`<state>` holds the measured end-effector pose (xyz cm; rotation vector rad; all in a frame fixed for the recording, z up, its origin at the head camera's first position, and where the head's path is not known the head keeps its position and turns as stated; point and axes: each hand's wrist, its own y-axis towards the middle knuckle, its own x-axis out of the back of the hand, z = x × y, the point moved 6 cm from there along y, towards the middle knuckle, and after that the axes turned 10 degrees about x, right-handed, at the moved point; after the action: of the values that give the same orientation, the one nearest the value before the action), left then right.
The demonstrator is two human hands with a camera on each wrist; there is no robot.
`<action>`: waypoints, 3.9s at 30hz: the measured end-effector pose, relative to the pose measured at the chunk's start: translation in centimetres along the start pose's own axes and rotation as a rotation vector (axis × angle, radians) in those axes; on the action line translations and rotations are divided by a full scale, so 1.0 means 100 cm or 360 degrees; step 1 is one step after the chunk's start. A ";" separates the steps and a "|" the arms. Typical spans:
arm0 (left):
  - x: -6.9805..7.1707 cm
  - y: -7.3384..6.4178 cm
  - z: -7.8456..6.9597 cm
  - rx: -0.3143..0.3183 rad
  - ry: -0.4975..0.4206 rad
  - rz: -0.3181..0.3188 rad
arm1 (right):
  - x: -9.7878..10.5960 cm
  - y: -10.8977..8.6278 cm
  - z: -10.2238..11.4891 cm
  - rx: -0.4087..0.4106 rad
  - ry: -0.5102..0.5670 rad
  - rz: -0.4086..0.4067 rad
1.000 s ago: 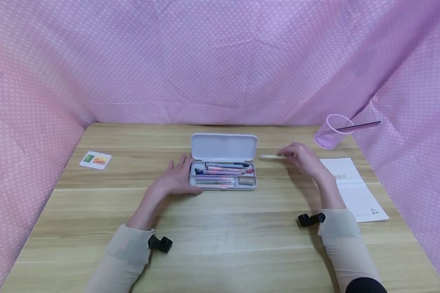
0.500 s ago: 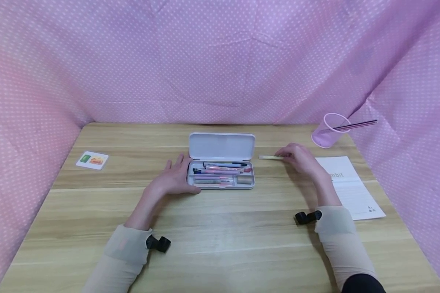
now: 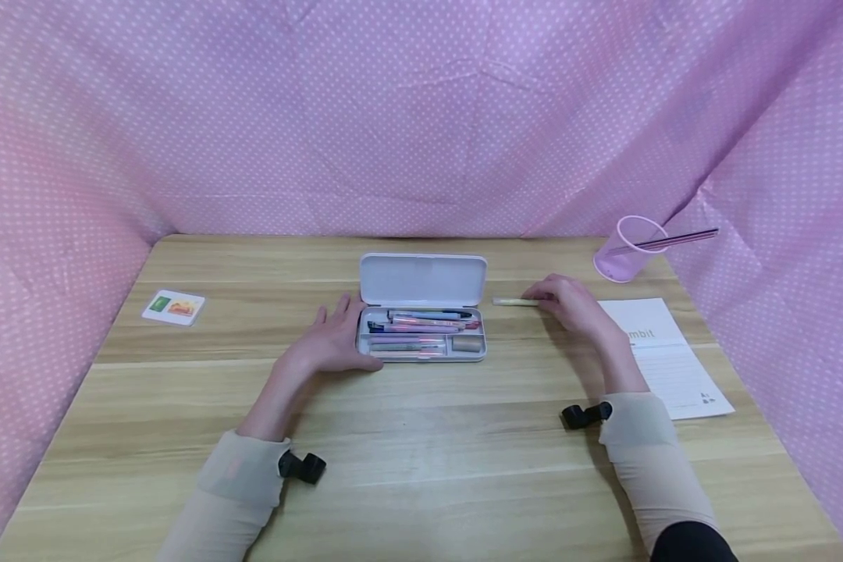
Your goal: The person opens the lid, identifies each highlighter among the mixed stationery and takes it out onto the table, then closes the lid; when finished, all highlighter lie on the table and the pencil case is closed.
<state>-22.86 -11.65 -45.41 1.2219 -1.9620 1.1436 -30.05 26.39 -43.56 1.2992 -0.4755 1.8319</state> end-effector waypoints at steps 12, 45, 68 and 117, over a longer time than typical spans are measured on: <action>0.000 0.000 0.000 -0.0007 0.0003 -0.0001 | 0.003 -0.001 0.002 -0.0045 0.0034 0.0027; -0.003 0.002 0.002 -0.0003 -0.0015 0.0027 | 0.010 0.017 0.065 0.0086 0.0133 -0.0487; 0.004 0.004 0.004 0.0027 0.0005 0.0026 | -0.051 0.052 0.181 0.0438 0.0311 0.0024; 0.002 0.005 0.002 0.0006 0.0019 0.0017 | -0.071 0.047 0.183 0.0490 -0.0019 0.0239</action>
<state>-23.38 -11.79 -45.50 1.2051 -1.9608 1.1580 -21.96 8.00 -42.05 1.5135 -0.3118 2.0848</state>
